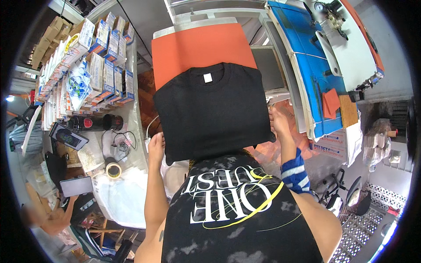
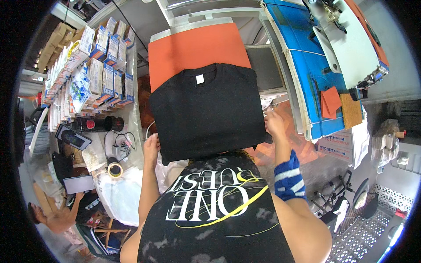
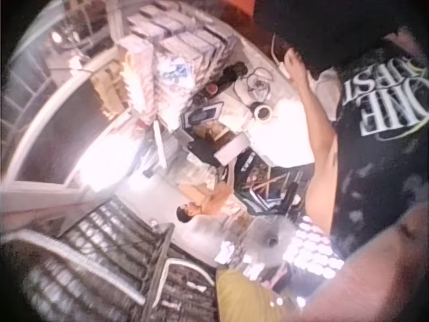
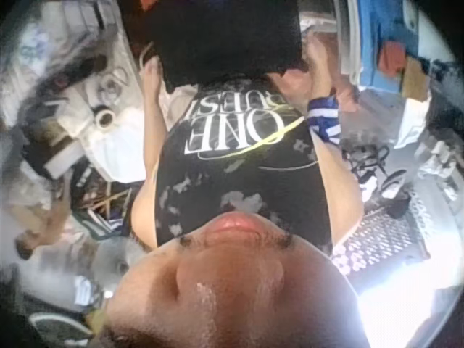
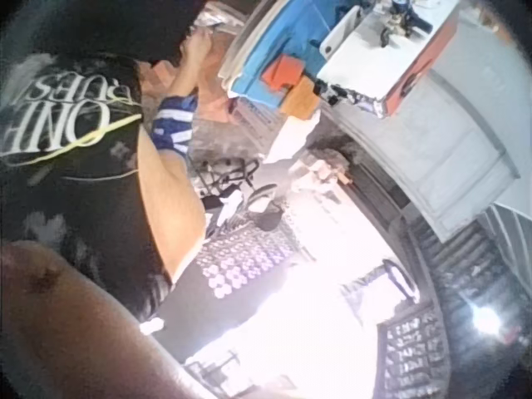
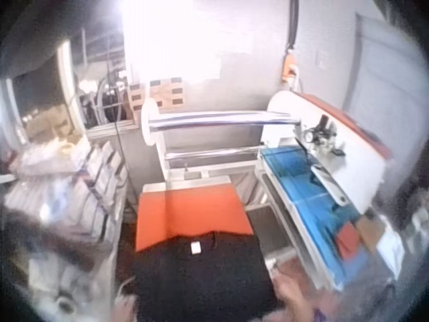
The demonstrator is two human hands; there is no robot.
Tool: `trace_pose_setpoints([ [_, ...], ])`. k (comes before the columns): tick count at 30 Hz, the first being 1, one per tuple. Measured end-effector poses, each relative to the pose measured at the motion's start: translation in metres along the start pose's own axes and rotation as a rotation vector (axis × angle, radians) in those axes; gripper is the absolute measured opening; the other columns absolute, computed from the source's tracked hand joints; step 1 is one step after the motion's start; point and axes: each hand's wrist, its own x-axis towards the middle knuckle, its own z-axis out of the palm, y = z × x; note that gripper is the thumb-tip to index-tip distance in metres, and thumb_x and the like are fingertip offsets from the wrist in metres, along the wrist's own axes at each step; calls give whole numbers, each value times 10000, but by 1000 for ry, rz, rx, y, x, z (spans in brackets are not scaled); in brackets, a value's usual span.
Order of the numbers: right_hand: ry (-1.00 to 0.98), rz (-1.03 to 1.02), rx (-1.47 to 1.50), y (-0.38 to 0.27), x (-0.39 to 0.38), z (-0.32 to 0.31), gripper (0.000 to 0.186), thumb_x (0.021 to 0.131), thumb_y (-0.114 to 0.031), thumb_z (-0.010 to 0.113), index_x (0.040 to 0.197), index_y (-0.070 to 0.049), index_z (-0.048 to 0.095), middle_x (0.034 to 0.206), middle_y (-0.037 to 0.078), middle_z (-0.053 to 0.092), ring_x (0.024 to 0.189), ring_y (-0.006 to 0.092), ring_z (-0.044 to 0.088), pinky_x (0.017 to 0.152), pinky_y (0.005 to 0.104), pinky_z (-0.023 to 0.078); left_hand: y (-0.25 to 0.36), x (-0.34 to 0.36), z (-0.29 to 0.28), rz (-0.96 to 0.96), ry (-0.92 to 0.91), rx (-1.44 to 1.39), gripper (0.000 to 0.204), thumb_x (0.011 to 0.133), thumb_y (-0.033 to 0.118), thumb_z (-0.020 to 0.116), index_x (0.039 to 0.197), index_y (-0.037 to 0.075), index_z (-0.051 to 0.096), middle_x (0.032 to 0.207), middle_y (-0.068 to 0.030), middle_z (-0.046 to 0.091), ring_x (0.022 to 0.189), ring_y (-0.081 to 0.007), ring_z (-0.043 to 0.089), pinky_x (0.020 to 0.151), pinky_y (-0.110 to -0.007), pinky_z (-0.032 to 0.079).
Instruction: The person places a black t-shirt on a heat press, aligns a car graphic transfer on the chest, and operates the press to apply the design. They then remove the finished shirt and prepare the next one.
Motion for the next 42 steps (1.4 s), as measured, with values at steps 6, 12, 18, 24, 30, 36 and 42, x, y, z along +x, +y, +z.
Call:
trace_pose_setpoints([
  [6,177,-449,-535,-23,-13,-1,399,1017,-345,598,1204,-7,701,1134,215,746,1072,343,720,932,419,544,-11,22,-2,-112,-83,15,396,1115,336,495,1129,7,715,938,0,701,818,-94,604,758,-267,488],
  [12,37,-189,-729,-40,-36,9,496,1015,-474,549,1228,-52,699,1206,234,714,1160,407,665,1006,490,500,1,1,18,232,125,304,334,1094,268,529,1044,-18,695,921,-107,723,826,-196,649,779,-342,507],
  [18,55,-68,-352,-19,-43,1,549,1081,-516,437,1268,-71,698,1208,162,737,1117,300,696,995,418,515,-4,1,17,223,293,250,345,1074,296,565,1021,-27,675,944,-145,696,909,-244,643,859,-365,493],
  [24,-295,98,406,38,-28,-25,491,1068,-421,574,1252,24,674,1256,143,716,1086,223,695,964,349,540,-23,-17,13,-32,103,-29,451,1100,377,532,1011,-46,660,903,-45,655,867,-148,566,828,-305,468],
  [30,-195,-14,78,41,-36,-47,386,1024,-334,668,1152,27,709,1190,147,736,1064,227,698,922,370,546,-29,-28,-4,-64,148,49,356,1081,312,578,1010,-16,699,877,-71,650,851,-150,598,819,-300,482],
  [36,489,-851,-558,-31,-12,17,224,929,-194,701,1052,-7,697,1070,194,681,1037,387,635,946,473,495,84,23,28,720,354,455,120,933,85,657,1012,6,701,975,-160,682,904,-354,661,839,-445,513],
  [42,314,-1013,-755,-130,13,118,575,908,-373,702,1353,-30,579,1448,193,513,1383,392,444,1153,554,352,133,94,110,832,290,763,375,913,185,686,1262,56,639,1218,-166,583,1178,-369,551,1005,-510,430],
])
